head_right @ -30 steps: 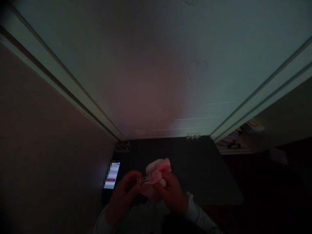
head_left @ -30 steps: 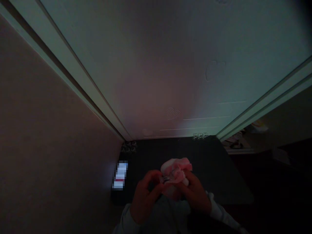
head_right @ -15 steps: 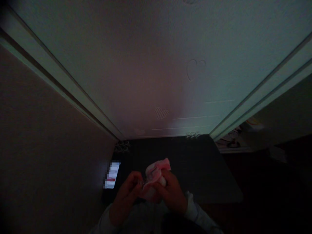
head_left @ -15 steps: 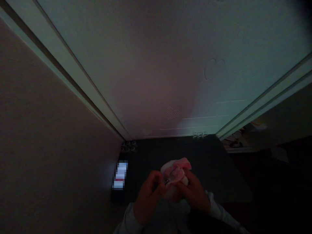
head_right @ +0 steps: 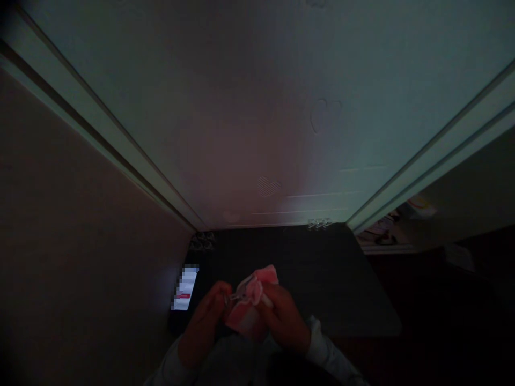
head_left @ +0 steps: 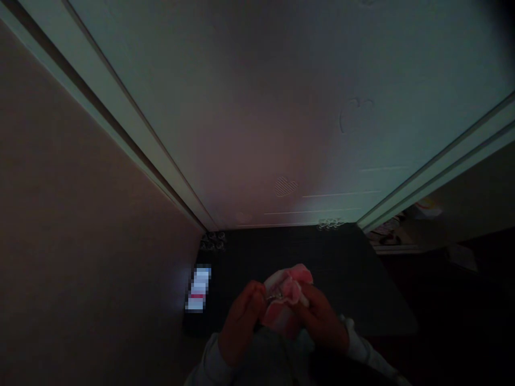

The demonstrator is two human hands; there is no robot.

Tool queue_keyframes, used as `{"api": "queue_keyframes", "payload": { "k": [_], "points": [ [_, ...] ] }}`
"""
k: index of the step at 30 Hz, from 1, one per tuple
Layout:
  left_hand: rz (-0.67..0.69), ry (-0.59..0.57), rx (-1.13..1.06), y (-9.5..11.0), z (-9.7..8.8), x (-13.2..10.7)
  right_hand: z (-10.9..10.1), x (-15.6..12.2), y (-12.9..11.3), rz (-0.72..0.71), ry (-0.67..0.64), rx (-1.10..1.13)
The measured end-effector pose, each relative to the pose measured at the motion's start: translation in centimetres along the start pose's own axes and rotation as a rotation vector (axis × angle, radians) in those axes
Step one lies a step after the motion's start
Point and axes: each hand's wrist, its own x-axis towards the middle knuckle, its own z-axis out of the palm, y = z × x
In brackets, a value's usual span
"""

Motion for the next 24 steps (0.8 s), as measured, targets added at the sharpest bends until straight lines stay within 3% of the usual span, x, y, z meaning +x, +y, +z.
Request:
{"api": "queue_keyframes", "payload": {
  "k": [7,13,24],
  "points": [
    [0.047,0.058,0.039,-0.2,0.4,0.5,0.0,0.5,-1.1,0.093,0.028,0.036],
    [0.035,0.187,0.037,-0.2,0.4,0.3,0.3,0.4,-0.9,0.164,0.095,0.095],
    [0.022,0.129,-0.019,-1.0,0.1,0.3,0.3,0.3,-0.6,0.218,0.112,0.142]
  ]
}}
